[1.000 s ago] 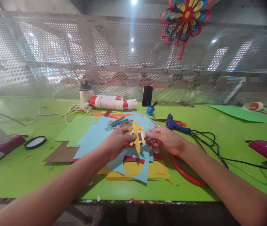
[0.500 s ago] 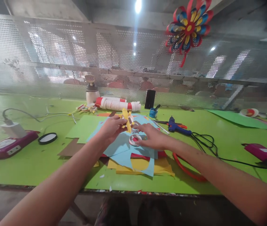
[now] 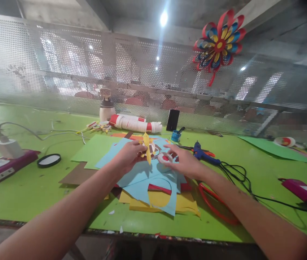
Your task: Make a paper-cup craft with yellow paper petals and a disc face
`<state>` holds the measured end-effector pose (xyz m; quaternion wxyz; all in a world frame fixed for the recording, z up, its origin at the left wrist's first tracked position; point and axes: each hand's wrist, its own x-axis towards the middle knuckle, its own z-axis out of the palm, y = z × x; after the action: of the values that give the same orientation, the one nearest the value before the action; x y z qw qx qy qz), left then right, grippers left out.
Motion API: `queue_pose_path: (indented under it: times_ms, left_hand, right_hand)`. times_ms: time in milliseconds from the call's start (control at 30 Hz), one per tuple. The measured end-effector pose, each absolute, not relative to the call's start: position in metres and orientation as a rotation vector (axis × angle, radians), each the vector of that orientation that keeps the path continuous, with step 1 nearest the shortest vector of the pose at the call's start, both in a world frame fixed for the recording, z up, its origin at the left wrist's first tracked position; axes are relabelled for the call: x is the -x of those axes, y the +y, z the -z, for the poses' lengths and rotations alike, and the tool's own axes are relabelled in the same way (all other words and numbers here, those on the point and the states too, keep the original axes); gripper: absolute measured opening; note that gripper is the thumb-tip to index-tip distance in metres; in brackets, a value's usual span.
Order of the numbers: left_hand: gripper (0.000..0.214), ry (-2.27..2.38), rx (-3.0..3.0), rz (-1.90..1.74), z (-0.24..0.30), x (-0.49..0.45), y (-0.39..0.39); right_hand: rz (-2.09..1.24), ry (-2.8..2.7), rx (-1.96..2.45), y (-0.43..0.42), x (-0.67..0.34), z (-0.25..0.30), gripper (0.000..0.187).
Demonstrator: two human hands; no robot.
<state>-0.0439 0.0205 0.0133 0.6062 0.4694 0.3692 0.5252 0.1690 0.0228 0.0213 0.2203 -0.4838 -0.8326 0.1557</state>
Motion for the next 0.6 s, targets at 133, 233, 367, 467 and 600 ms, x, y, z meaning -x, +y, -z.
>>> queue_pose_path:
  times_ms: [133,233,367,467,600]
  left_hand:
    - [0.006,0.858,-1.104,-1.099,-0.007,0.035,0.016]
    - [0.006,0.874,-1.102,-1.054,-0.004,0.026,0.012]
    - [0.01,0.889,-1.107,-1.031,-0.004,0.017,0.006]
    - [0.014,0.93,-1.097,-1.048,-0.007,0.013,0.002]
    - [0.022,0.947,-1.062,-1.057,-0.012,0.01,-0.005]
  right_hand:
    - [-0.544,-2.04,1.343,0.025,-0.187,-0.036,0.068]
    - [-0.596,-1.997,1.234,0.012,-0.185,-0.036,0.066]
    - [-0.433,-2.092,1.169,-0.01,-0.172,-0.033,0.062]
    - [-0.257,-2.181,1.054,-0.017,-0.169,-0.03,0.057]
    - [-0.102,-2.267,0.926,-0.018,-0.171,-0.026,0.054]
